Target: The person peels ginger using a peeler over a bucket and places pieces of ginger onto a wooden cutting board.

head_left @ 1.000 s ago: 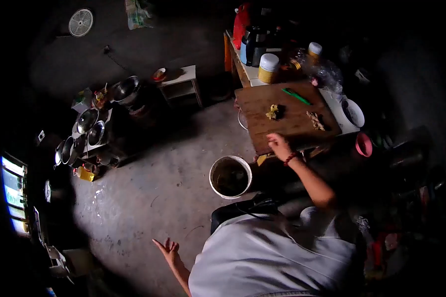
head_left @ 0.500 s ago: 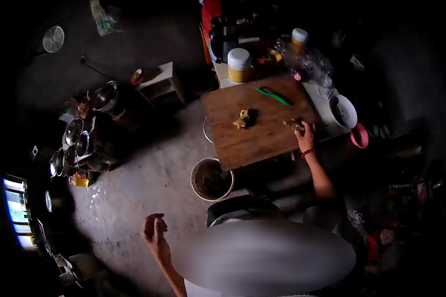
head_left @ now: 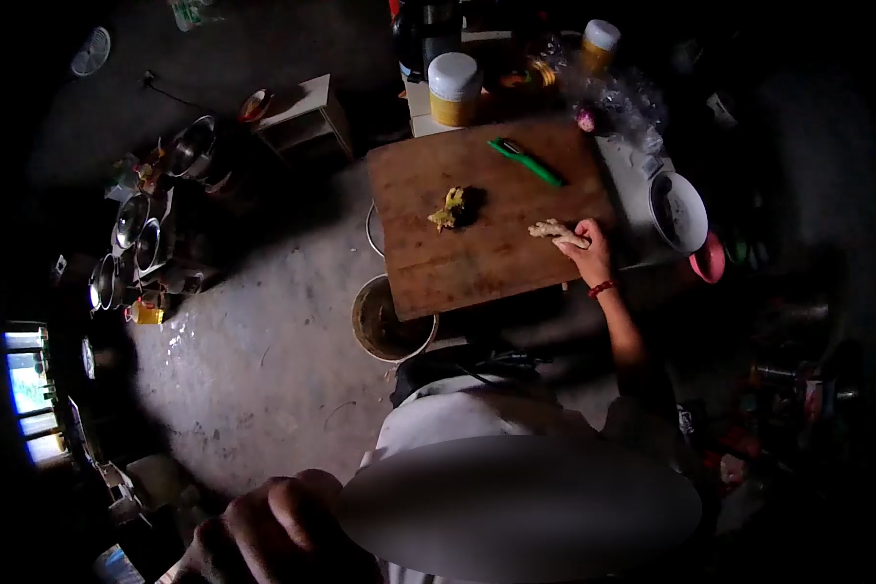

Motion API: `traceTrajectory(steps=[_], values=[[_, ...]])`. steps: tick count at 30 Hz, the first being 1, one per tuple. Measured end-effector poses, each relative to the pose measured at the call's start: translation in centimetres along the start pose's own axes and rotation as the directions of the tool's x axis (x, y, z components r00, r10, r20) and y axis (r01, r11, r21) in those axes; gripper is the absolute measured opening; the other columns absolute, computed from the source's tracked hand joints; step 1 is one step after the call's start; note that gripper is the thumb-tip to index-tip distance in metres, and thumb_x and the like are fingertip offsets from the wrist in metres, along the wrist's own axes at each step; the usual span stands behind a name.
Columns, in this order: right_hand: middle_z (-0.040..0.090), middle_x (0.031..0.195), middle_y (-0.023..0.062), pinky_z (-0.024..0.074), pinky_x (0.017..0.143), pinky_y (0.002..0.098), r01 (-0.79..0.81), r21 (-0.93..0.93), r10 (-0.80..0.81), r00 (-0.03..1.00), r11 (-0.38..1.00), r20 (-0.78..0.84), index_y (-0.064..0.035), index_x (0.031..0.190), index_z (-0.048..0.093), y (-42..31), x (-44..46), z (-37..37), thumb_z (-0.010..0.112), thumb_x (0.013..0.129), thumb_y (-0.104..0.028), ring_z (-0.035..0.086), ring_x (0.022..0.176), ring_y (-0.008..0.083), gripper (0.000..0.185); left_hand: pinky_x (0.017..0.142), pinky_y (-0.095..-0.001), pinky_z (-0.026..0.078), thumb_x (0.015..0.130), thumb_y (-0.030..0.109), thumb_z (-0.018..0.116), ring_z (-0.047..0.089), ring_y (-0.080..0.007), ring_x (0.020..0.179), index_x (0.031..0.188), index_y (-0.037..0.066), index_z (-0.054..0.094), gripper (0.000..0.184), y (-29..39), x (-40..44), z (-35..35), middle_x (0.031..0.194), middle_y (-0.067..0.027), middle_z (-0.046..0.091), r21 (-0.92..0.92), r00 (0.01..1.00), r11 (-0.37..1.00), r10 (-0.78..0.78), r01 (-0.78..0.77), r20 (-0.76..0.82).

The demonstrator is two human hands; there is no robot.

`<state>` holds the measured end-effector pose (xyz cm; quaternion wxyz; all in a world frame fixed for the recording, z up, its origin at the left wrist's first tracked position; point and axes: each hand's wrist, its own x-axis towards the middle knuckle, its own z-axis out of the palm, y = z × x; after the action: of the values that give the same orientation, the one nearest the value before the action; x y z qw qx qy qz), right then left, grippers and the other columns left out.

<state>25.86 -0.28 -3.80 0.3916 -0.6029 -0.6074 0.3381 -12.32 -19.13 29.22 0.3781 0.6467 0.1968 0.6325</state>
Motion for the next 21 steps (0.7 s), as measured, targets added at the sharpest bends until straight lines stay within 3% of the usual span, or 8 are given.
traceTrajectory(steps=[2,4,8,10,17,18,19,21], values=[[0.046,0.084,-0.0001,0.044,0.066,0.0247,0.013,0.102,-0.014,1.0,0.995,0.007,-0.0056,0.091,0.046,-1.5,0.0,0.2,0.073,0.07,-0.005,0.047,0.079,0.0111,0.034,0.065,-0.0254,0.039,0.085,0.021,0.059,0.049,-0.0138,0.076,0.098,0.001,0.055,0.024,0.2,0.3,0.1,0.088,-0.0082,0.053,-0.004,1.0,1.0,0.003,-0.003,0.011],[0.046,0.086,-0.001,0.0443,0.067,0.0225,-0.144,0.453,0.11,0.989,0.88,0.1,-0.0059,0.09,0.047,-2.4,0.2,0.6,0.072,0.074,-0.006,0.047,0.081,0.0086,0.03,0.065,-0.0258,0.039,0.085,0.02,0.059,0.049,-0.0143,0.077,0.099,0.001,0.055,0.024,0.3,0.4,0.3,0.089,-0.0086,0.053,-0.009,1.0,1.0,0.003,-0.003,0.024],[0.047,0.087,-0.0004,0.0452,0.068,0.0231,-0.137,0.349,0.113,0.99,0.927,0.09,-0.0053,0.091,0.048,-4.7,-0.2,1.9,0.07,0.077,-0.008,0.049,0.081,0.0084,0.027,0.067,-0.0266,0.04,0.085,0.018,0.058,0.05,-0.0151,0.079,0.099,0.0,0.055,0.023,0.9,0.5,-0.1,0.09,-0.0094,0.053,-0.02,0.999,1.0,0.023,-0.022,0.033],[0.054,0.086,0.0001,0.0448,0.064,0.0224,-0.106,0.512,0.006,0.981,0.853,0.193,-0.0069,0.097,0.049,-5.7,-0.3,3.1,0.066,0.08,-0.007,0.055,0.075,0.0085,0.024,0.068,-0.027,0.04,0.085,0.018,0.058,0.05,-0.0155,0.08,0.1,0.0,0.055,0.023,1.3,0.4,-0.4,0.091,-0.0098,0.053,-0.022,0.999,0.999,0.038,-0.037,0.035],[0.056,0.088,0.0006,0.0453,0.067,0.0233,-0.138,0.462,-0.029,0.942,0.876,0.336,-0.0034,0.098,0.053,-12.9,-1.5,6.1,0.067,0.079,-0.006,0.055,0.076,0.0092,0.024,0.071,-0.0285,0.042,0.085,0.015,0.057,0.051,-0.0169,0.084,0.101,-0.001,0.055,0.022,2.0,0.0,-1.5,0.093,-0.0111,0.053,-0.025,0.999,0.999,0.036,-0.036,0.008],[0.056,0.088,0.0004,0.0453,0.068,0.0231,-0.105,0.424,-0.052,0.938,0.899,0.343,-0.0031,0.099,0.053,-13.4,-1.5,6.6,0.067,0.079,-0.006,0.054,0.077,0.0091,0.025,0.072,-0.0287,0.042,0.085,0.014,0.057,0.051,-0.0171,0.084,0.101,-0.001,0.055,0.022,1.6,-0.1,-1.6,0.094,-0.0113,0.053,-0.015,1.0,1.0,0.013,-0.013,-0.005],[0.057,0.089,0.0013,0.0472,0.07,0.0248,-0.158,0.508,-0.074,0.911,0.847,0.406,-0.0047,0.097,0.054,-13.4,-1.5,7.0,0.067,0.081,-0.01,0.056,0.08,0.0102,0.022,0.072,-0.0289,0.043,0.086,0.014,0.056,0.051,-0.0173,0.084,0.101,-0.001,0.055,0.022,0.9,-0.1,-1.8,0.094,-0.0115,0.053,-0.001,0.999,1.0,-0.02,0.02,-0.029],[0.057,0.09,0.0012,0.047,0.071,0.0251,-0.116,0.517,-0.148,0.885,0.848,0.442,-0.0047,0.098,0.054,-15.0,-1.8,7.8,0.066,0.082,-0.011,0.056,0.081,0.0102,0.021,0.073,-0.0293,0.043,0.086,0.013,0.056,0.052,-0.0177,0.085,0.101,-0.002,0.055,0.022,-2.2,-1.0,-1.6,0.095,-0.0119,0.053,0.054,0.971,0.976,-0.202,0.21,-0.13]])
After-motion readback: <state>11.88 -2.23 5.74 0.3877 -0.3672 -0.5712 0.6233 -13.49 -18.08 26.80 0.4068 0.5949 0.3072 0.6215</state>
